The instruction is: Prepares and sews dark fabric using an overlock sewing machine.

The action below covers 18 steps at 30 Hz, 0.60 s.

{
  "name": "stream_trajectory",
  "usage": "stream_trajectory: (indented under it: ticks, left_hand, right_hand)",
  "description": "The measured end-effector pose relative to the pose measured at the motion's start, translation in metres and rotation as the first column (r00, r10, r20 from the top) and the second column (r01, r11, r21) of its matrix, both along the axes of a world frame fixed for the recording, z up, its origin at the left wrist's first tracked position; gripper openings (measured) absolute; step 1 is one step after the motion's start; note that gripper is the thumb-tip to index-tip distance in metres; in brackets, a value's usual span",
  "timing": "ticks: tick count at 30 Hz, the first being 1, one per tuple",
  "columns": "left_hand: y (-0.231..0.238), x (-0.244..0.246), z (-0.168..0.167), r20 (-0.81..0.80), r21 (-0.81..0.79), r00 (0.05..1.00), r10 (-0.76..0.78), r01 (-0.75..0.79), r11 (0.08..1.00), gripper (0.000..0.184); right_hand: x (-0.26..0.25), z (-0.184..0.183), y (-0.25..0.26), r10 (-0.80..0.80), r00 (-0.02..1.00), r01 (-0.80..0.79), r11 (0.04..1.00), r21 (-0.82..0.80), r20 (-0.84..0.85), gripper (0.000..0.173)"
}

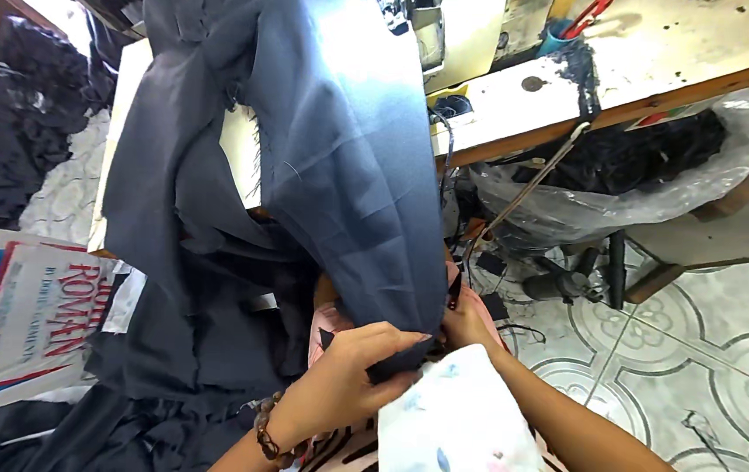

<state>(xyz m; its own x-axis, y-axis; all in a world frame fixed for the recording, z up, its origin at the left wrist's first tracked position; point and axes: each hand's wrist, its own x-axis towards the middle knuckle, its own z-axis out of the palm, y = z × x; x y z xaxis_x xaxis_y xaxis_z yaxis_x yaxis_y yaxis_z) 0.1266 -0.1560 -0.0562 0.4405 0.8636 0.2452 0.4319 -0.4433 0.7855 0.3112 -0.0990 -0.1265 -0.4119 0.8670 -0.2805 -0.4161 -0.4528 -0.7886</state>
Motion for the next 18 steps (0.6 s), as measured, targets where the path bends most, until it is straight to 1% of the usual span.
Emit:
stream_trajectory:
  ticks: [2,4,6,9,12,13,14,16,17,18]
  left_hand:
    - [0.001,0.002,-0.002,-0.084,0.009,0.996,0.003,-0.002,1.000,0.028]
    - [0.003,0.004,-0.002,-0.153,-0.002,0.988,-0.002,0.002,1.000,0.027]
    - [0.005,0.009,-0.004,-0.240,-0.009,0.971,-0.014,0.012,1.000,0.030]
    - [0.009,0.019,-0.009,-0.328,0.032,0.944,-0.012,0.024,0.999,0.029]
    - [0.013,0.025,-0.009,-0.345,0.082,0.939,-0.001,0.032,0.996,0.026]
    - [0.013,0.026,-0.008,-0.337,0.077,0.942,-0.001,0.028,0.997,0.026]
    - [0.012,0.027,-0.005,-0.319,0.045,0.948,-0.006,0.022,0.999,0.025]
    - [0.007,0.023,0.003,-0.262,-0.101,0.963,-0.067,0.041,0.994,0.020]
    - [0.004,0.017,0.006,-0.216,-0.183,0.967,-0.133,0.093,0.979,0.022]
    - [0.006,0.011,0.011,-0.206,-0.212,0.956,-0.209,0.165,0.963,0.023]
  right_hand:
    - [0.004,-0.002,-0.002,-0.054,0.999,0.054,0.999,0.009,0.001,0.032]
    - [0.008,-0.008,-0.005,-0.076,0.997,0.076,0.992,0.098,-0.013,0.035]
    - [0.012,-0.007,-0.007,-0.102,0.994,0.096,0.981,0.167,0.027,0.037]
    - [0.015,-0.005,-0.008,-0.139,0.986,0.112,0.960,0.255,0.091,0.030]
    - [0.020,-0.006,-0.005,-0.162,0.977,0.101,0.923,0.370,0.136,0.025]
    - [0.022,-0.005,-0.005,-0.163,0.973,0.086,0.913,0.398,0.163,0.024]
    - [0.023,-0.004,-0.005,-0.168,0.966,0.070,0.903,0.423,0.199,0.022]
    - [0.026,-0.010,-0.005,-0.172,0.961,0.045,0.870,0.490,0.218,0.014]
    - [0.027,-0.014,-0.003,-0.162,0.963,0.030,0.859,0.511,0.216,0.011]
    - [0.028,-0.016,-0.002,-0.160,0.962,0.023,0.858,0.514,0.223,0.009]
